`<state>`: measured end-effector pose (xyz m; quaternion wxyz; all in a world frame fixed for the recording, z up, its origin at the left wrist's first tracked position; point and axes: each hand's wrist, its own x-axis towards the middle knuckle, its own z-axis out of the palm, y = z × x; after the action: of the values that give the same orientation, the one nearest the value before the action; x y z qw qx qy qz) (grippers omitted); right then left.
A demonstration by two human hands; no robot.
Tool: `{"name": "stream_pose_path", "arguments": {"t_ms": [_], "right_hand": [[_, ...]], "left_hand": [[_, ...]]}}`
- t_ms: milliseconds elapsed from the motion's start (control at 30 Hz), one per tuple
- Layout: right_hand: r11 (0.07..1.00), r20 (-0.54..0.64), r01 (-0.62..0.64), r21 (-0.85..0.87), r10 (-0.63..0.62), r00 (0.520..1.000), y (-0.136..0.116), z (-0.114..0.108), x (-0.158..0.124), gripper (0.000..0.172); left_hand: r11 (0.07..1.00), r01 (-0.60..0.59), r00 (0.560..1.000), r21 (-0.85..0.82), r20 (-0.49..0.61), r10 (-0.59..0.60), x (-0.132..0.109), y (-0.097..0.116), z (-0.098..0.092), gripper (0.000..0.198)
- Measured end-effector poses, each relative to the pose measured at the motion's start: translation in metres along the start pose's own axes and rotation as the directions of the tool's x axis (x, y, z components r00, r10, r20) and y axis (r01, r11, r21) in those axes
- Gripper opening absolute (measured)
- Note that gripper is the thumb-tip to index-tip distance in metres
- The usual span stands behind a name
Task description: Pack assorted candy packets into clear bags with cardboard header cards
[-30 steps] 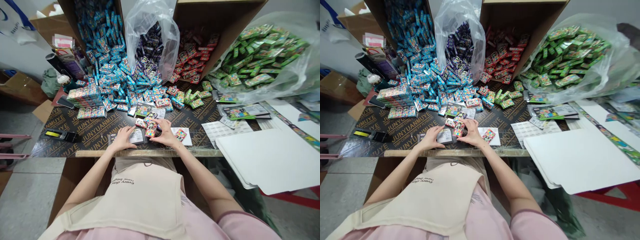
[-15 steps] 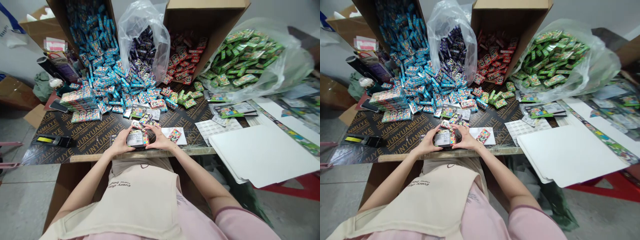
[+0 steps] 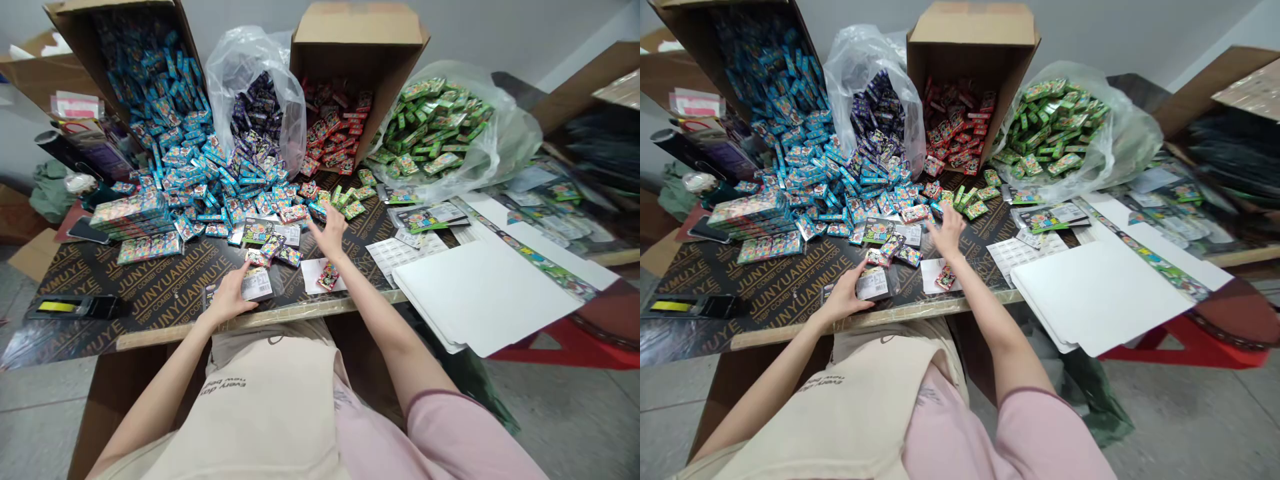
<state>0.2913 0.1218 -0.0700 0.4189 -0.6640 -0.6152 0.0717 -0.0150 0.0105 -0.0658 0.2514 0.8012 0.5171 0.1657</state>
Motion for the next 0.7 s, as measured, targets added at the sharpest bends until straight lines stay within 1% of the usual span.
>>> {"name": "stream_pose_path", "arguments": {"t_ms": [33,67,100,133,167,200,233,267,300,333,367,400,433,467,533,567,600,633,667,700], "right_hand": [[0.997,-0.001,-0.07,-0.021,0.07,0.998,0.013,0.001,0.017,0.053],[0.992,0.026,-0.126,-0.017,0.126,0.992,0.024,0.002,0.03,0.047],[0.987,0.048,-0.163,-0.003,0.163,0.985,0.031,0.002,0.038,0.042],[0.98,0.059,-0.192,0.041,0.19,0.98,0.032,0.002,0.041,0.038],[0.969,0.049,-0.219,0.117,0.215,0.975,0.029,0.002,0.037,0.036],[0.943,0.042,-0.246,0.226,0.243,0.969,0.02,0.002,0.028,0.036],[0.893,0.059,-0.276,0.356,0.273,0.96,0.007,0.002,0.013,0.039],[0.808,0.11,-0.318,0.497,0.304,0.946,-0.009,0.002,-0.005,0.042],[0.705,0.23,-0.373,0.603,0.294,0.928,-0.027,0.002,-0.026,0.045],[0.618,0.357,-0.438,0.653,0.258,0.898,-0.045,0.001,-0.046,0.047],[0.56,0.461,-0.494,0.665,0.213,0.861,-0.06,0.0,-0.065,0.046],[0.53,0.532,-0.532,0.66,0.17,0.83,-0.073,-0.002,-0.08,0.045],[0.521,0.562,-0.545,0.657,0.144,0.815,-0.082,-0.004,-0.091,0.043],[0.531,0.565,-0.538,0.655,0.128,0.815,-0.087,-0.007,-0.096,0.041],[0.585,0.516,-0.471,0.66,0.102,0.85,-0.089,-0.012,-0.093,0.035],[0.621,0.491,-0.425,0.658,0.074,0.868,-0.087,-0.016,-0.086,0.032],[0.659,0.488,-0.38,0.649,0.022,0.872,-0.085,-0.019,-0.078,0.031],[0.696,0.512,-0.335,0.635,-0.054,0.857,-0.083,-0.022,-0.069,0.031],[0.731,0.56,-0.29,0.618,-0.15,0.815,-0.082,-0.025,-0.061,0.032],[0.759,0.616,-0.244,0.603,-0.249,0.747,-0.083,-0.027,-0.055,0.034]], "left_hand": [[1.0,-0.001,1.0,0.026,0.021,0.001,0.0,0.0,0.002,0.103],[0.999,0.002,0.999,0.039,0.032,-0.003,0.0,0.0,0.003,0.098],[0.999,0.014,1.0,0.031,0.024,-0.014,0.001,0.0,0.004,0.092],[0.999,0.038,0.999,-0.005,-0.005,-0.038,0.002,0.002,0.004,0.086],[0.994,0.073,0.996,-0.077,-0.049,-0.077,0.005,0.005,0.004,0.079],[0.975,0.114,0.987,-0.193,-0.093,-0.134,0.008,0.01,0.004,0.073],[0.926,0.155,0.971,-0.345,-0.122,-0.208,0.012,0.016,0.003,0.067],[0.84,0.185,0.951,-0.511,-0.124,-0.285,0.018,0.022,0.003,0.061],[0.712,0.206,0.931,-0.671,-0.09,-0.355,0.023,0.029,0.002,0.057],[0.567,0.218,0.914,-0.794,-0.038,-0.405,0.029,0.036,0.001,0.055],[0.437,0.222,0.901,-0.872,0.013,-0.433,0.035,0.042,-0.001,0.053],[0.336,0.22,0.889,-0.916,0.046,-0.456,0.039,0.047,-0.003,0.051],[0.266,0.218,0.88,-0.939,0.072,-0.47,0.042,0.051,-0.004,0.049],[0.224,0.223,0.874,-0.949,0.093,-0.478,0.043,0.054,-0.006,0.046],[0.194,0.268,0.873,-0.944,0.153,-0.462,0.039,0.059,-0.01,0.041],[0.196,0.305,0.878,-0.932,0.195,-0.437,0.036,0.06,-0.011,0.039],[0.211,0.343,0.883,-0.915,0.238,-0.404,0.031,0.062,-0.012,0.037],[0.244,0.381,0.889,-0.892,0.28,-0.363,0.027,0.064,-0.012,0.034],[0.291,0.414,0.893,-0.862,0.323,-0.315,0.024,0.066,-0.012,0.031],[0.341,0.439,0.893,-0.831,0.364,-0.264,0.021,0.067,-0.011,0.028]]}}
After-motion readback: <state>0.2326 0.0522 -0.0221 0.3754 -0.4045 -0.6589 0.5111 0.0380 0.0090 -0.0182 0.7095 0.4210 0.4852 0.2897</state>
